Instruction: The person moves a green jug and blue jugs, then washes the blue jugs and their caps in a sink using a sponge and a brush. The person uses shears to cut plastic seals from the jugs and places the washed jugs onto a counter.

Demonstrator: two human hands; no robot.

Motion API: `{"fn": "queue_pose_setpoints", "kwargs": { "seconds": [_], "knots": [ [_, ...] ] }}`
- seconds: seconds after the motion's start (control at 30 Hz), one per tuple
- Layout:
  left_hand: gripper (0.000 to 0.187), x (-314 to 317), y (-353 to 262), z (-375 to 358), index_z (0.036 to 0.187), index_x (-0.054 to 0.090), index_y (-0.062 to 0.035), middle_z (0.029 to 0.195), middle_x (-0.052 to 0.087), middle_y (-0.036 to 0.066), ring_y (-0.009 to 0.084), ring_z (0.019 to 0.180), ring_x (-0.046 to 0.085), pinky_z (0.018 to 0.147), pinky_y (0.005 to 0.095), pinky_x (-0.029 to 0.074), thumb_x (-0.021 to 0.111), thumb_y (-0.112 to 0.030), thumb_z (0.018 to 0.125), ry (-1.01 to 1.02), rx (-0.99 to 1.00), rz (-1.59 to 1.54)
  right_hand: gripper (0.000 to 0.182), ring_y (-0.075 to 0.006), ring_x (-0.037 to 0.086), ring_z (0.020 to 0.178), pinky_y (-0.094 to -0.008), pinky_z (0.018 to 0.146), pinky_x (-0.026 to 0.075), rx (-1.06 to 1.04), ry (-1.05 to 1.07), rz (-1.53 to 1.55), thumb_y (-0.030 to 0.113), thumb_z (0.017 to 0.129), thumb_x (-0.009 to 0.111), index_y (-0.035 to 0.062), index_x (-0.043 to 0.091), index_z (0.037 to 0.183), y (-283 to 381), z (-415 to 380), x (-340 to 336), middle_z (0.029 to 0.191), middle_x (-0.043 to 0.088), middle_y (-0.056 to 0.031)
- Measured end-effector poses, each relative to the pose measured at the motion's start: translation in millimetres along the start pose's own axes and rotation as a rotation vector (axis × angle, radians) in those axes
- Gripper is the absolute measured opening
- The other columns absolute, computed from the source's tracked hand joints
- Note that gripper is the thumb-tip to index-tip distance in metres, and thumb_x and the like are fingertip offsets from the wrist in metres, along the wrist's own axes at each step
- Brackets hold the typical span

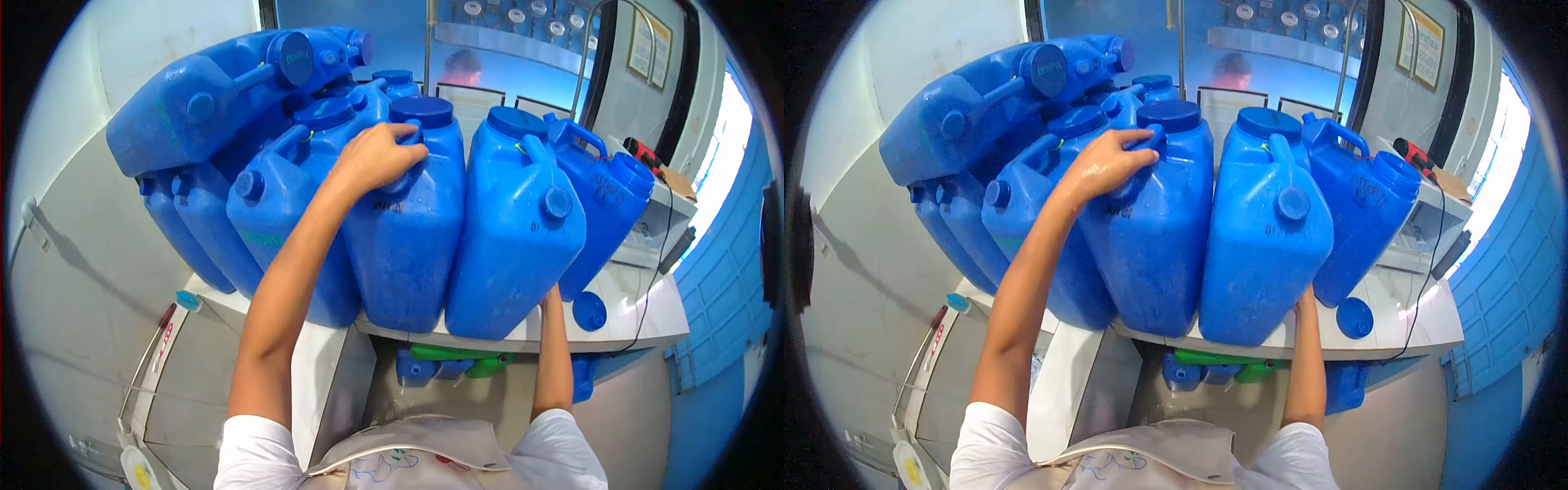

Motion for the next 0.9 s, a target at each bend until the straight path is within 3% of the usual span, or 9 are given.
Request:
{"fn": "queue_pose_setpoints", "kwargs": {
  "seconds": [0.07,0.17,0.23,0.33,0.37,0.47,0.67,0.83,0.9],
  "knots": [
    [0.055,-1,3,-4,0.117,0.060,-0.0056,0.115,0.059,0.022,0.0339,0.108,0.057,0.094,0.0370,0.041,0.061,-0.039,0.074,-0.015,0.001,-0.048,0.053,-0.0227,0.054,0.106,-0.0373,0.089,0.045,-0.124,0.010,-0.210,0.042,0.091,0.048,0.0068,0.043,0.131,28,7,1,0.122,0.054,-0.0104],
    [0.054,-3,-1,-13,0.113,0.062,-0.0049,0.106,0.063,0.021,0.0350,0.104,0.058,0.093,0.0365,0.042,0.059,-0.046,0.078,-0.072,-0.009,0.021,0.040,-0.0194,0.058,0.093,-0.0332,0.083,0.046,-0.780,-0.080,-0.955,0.034,0.092,0.050,0.0048,0.053,0.119,176,-29,90,0.101,0.063,-0.0129],
    [0.052,-6,-10,-27,0.117,0.059,-0.0045,0.106,0.061,0.019,0.0332,0.109,0.053,0.097,0.0362,0.037,0.058,-0.042,0.081,-0.260,0.079,0.122,0.043,-0.0120,0.058,0.082,-0.0311,0.080,0.044,-0.520,0.104,-0.715,0.040,0.090,0.050,0.0071,0.052,0.117,235,-81,173,0.091,0.063,-0.0080],
    [0.051,-2,-24,-69,0.126,0.051,-0.0069,0.120,0.051,0.019,0.0340,0.118,0.043,0.102,0.0421,0.029,0.058,-0.034,0.083,-0.608,0.364,0.212,0.062,-0.0230,0.053,0.104,-0.0343,0.094,0.037,-0.357,0.160,-1.062,0.044,0.080,0.061,0.0093,0.045,0.129,239,-99,238,0.114,0.056,-0.0158],
    [0.051,3,-27,-86,0.126,0.051,-0.0069,0.120,0.051,0.019,0.0340,0.118,0.043,0.102,0.0421,0.029,0.058,-0.034,0.083,-0.610,0.367,0.209,0.070,-0.0269,0.049,0.112,-0.0361,0.098,0.034,-0.363,0.165,-1.314,0.046,0.075,0.066,0.0113,0.043,0.132,237,-98,244,0.124,0.051,-0.0183],
    [0.058,22,-39,-143,0.134,0.041,-0.0102,0.135,0.034,0.020,0.0375,0.125,0.032,0.103,0.0509,0.022,0.060,-0.027,0.082,-0.511,0.528,0.349,0.078,-0.0322,0.040,0.122,-0.0352,0.100,0.032,-0.198,0.149,-1.081,0.036,0.069,0.070,0.0105,0.039,0.136,237,-112,238,0.133,0.041,-0.0200],
    [0.058,41,-41,-234,0.134,0.037,-0.0043,0.133,0.036,0.021,0.0391,0.122,0.035,0.102,0.0500,0.026,0.057,-0.025,0.084,-0.305,0.465,0.154,0.056,-0.0221,0.053,0.104,-0.0287,0.089,0.039,-0.438,0.075,-0.936,0.029,0.070,0.069,0.0062,0.057,0.120,262,-231,218,0.112,0.057,-0.0142],
    [0.084,115,-14,-321,0.136,0.031,-0.0003,0.133,0.039,0.018,0.0318,0.123,0.037,0.102,0.0478,0.028,0.043,-0.065,0.084,0.229,-0.505,-1.089,0.054,-0.0224,0.056,0.098,-0.0289,0.085,0.044,-0.443,0.107,-0.903,0.037,0.073,0.068,0.0062,0.060,0.116,288,-343,213,0.107,0.059,-0.0153],
    [0.101,145,5,-361,0.138,0.027,-0.0005,0.133,0.041,0.018,0.0332,0.123,0.038,0.104,0.0484,0.027,0.035,-0.079,0.076,0.298,-0.824,-1.151,0.055,-0.0259,0.059,0.096,-0.0311,0.080,0.051,-0.484,0.166,-0.848,0.040,0.074,0.068,0.0048,0.060,0.116,289,-375,208,0.107,0.059,-0.0180]
  ]
}}
Point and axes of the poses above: each hand's wrist, its own z-axis towards the middle knuckle, its own x-axis out of the palm, y = z × x, the point moved 4 cm from there along z, towards the middle knuckle
